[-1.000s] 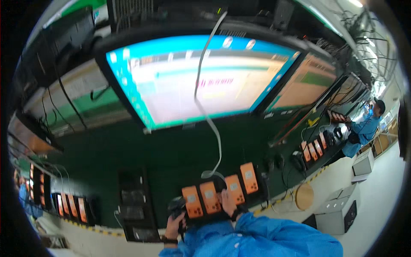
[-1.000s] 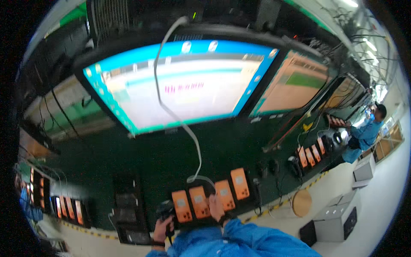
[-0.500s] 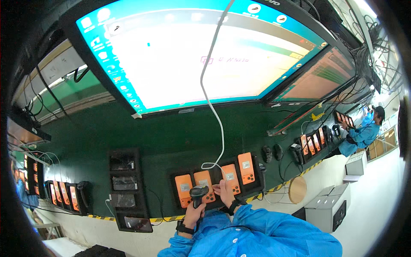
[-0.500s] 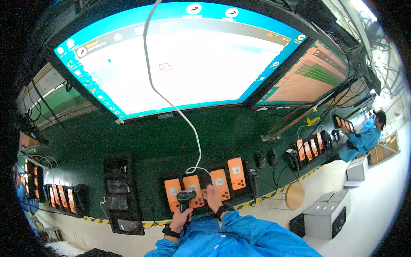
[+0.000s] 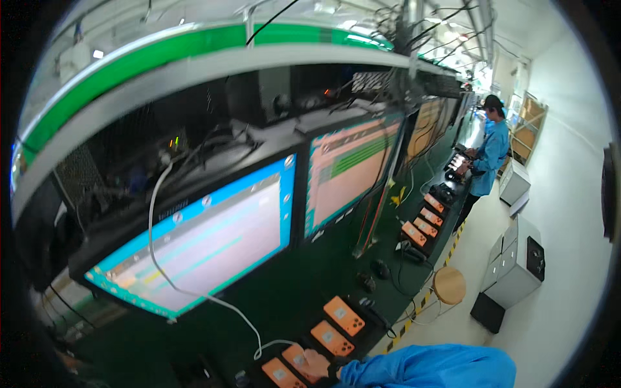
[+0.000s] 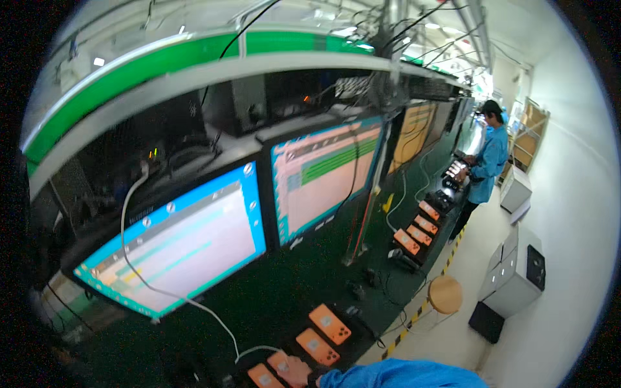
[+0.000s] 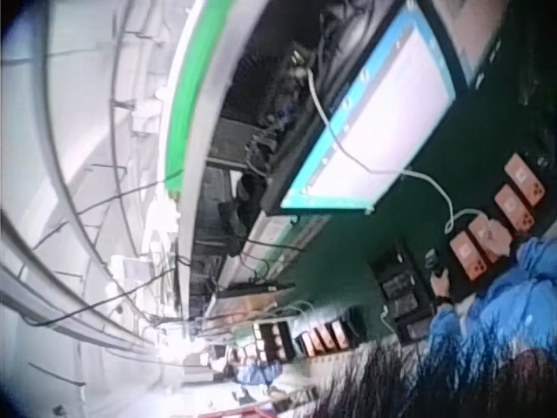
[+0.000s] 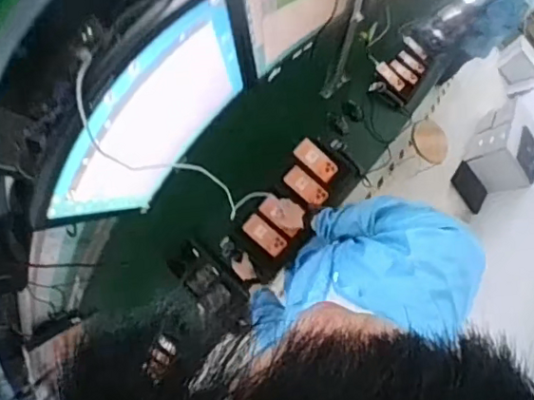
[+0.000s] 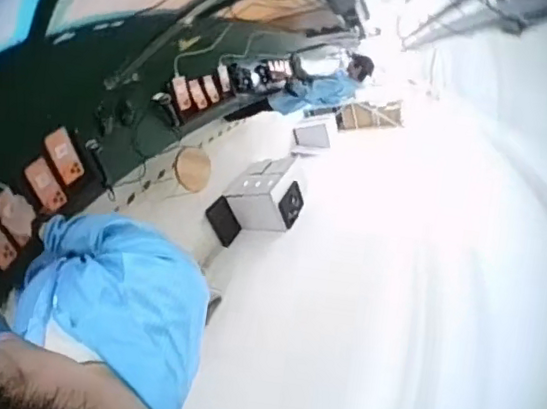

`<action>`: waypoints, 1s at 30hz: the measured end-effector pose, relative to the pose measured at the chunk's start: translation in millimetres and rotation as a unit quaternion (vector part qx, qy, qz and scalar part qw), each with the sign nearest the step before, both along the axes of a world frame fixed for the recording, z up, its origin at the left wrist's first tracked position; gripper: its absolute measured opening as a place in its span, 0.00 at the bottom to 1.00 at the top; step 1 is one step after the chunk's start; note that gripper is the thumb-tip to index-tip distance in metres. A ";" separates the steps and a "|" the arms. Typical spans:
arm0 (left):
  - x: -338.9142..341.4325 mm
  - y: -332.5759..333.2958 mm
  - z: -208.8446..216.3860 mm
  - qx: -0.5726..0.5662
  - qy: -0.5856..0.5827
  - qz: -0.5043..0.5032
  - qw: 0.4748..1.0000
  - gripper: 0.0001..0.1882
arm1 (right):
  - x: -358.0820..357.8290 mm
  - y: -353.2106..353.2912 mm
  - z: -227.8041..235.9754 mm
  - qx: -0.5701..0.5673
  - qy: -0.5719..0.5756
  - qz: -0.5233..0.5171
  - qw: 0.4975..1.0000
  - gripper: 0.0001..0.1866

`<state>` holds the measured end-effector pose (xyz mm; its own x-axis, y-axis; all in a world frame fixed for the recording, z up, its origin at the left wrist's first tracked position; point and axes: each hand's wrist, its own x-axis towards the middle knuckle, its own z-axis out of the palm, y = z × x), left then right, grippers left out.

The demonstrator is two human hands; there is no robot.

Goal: Scanning handheld electronic devices and interacting with a workstation monitor during manufacturing quality control.

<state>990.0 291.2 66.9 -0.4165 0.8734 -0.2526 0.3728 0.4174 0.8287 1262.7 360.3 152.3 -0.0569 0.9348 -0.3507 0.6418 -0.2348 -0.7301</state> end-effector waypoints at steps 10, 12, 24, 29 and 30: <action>71.4 23.0 55.8 0.167 0.304 -0.014 0.938 0.27 | 1.0 -2.6 -36.1 0.097 0.055 -0.051 0.992 0.18; 112.8 27.0 125.9 0.266 0.243 -0.139 0.923 0.30 | 14.2 -3.6 -80.3 0.254 0.110 0.003 0.961 0.12; 160.7 44.4 115.5 0.116 -0.128 -0.223 0.959 0.07 | 62.1 9.0 18.3 0.073 0.277 -0.001 0.958 0.13; 156.6 37.6 119.6 0.088 -0.162 -0.192 0.964 0.09 | 57.8 15.3 50.2 0.039 0.262 0.081 0.961 0.11; 155.9 35.1 116.4 0.085 -0.166 -0.198 0.962 0.09 | 55.7 15.6 54.9 0.017 0.274 0.085 0.958 0.10</action>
